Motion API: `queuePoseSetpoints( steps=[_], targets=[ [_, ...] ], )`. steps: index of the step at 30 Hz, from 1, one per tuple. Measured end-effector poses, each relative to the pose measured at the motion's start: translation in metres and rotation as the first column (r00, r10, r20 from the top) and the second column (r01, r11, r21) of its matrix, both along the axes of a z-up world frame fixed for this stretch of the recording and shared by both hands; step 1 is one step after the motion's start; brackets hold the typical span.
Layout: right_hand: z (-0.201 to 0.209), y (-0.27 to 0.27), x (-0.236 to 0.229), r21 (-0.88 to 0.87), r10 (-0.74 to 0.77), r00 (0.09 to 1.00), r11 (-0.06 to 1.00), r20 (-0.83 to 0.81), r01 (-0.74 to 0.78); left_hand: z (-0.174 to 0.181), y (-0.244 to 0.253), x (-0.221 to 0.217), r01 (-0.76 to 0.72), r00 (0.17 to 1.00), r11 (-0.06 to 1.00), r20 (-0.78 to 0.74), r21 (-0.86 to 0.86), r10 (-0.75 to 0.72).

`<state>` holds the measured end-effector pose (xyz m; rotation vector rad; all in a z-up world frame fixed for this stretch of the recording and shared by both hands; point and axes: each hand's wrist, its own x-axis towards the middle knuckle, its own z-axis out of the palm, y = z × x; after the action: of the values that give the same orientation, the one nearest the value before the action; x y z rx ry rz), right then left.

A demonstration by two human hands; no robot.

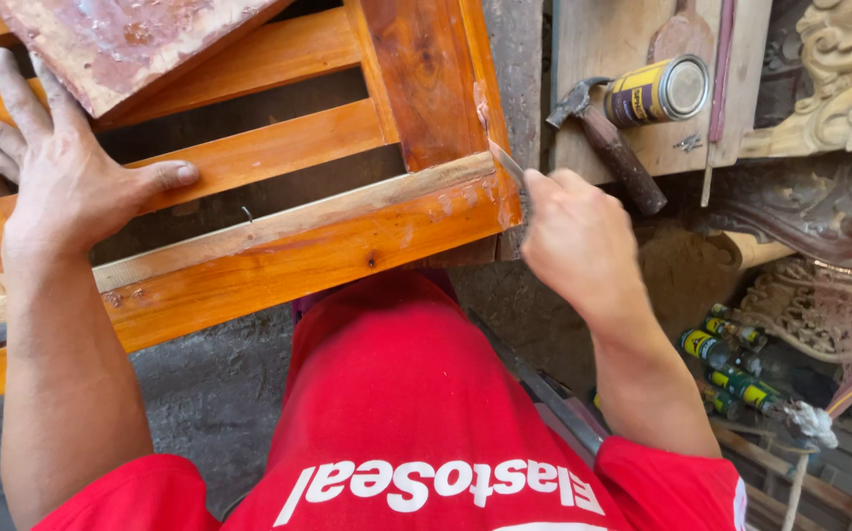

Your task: The person applies a pinkish wood filler to the joints and edges of a wooden chair frame using a putty knife. They repeatedly scoop filler from a board and spread it into gaps, smoothing the surface along the frame.

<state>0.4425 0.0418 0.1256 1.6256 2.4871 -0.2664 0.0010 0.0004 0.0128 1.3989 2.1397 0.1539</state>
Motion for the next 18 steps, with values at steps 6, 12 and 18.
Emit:
queuePoseSetpoints(
  steps=[6, 12, 18],
  targets=[
    [0.002, 0.008, 0.031, 0.052, -0.018, 0.942, 0.998, -0.336, 0.038, 0.003, -0.001, 0.003, -0.035, 0.999, 0.998, 0.021, -0.047, 0.036],
    [-0.040, 0.024, 0.046, 0.013, -0.023, 0.868, 0.999, -0.495, 0.034, 0.000, -0.003, 0.003, -0.011, 1.000, 1.000, -0.004, 0.019, 0.011],
    [-0.052, 0.036, 0.062, -0.102, -0.116, 0.817, 0.992, -0.564, 0.071, -0.012, -0.005, 0.001, -0.035, 0.998, 0.999, -0.045, -0.023, 0.034]
  ],
)
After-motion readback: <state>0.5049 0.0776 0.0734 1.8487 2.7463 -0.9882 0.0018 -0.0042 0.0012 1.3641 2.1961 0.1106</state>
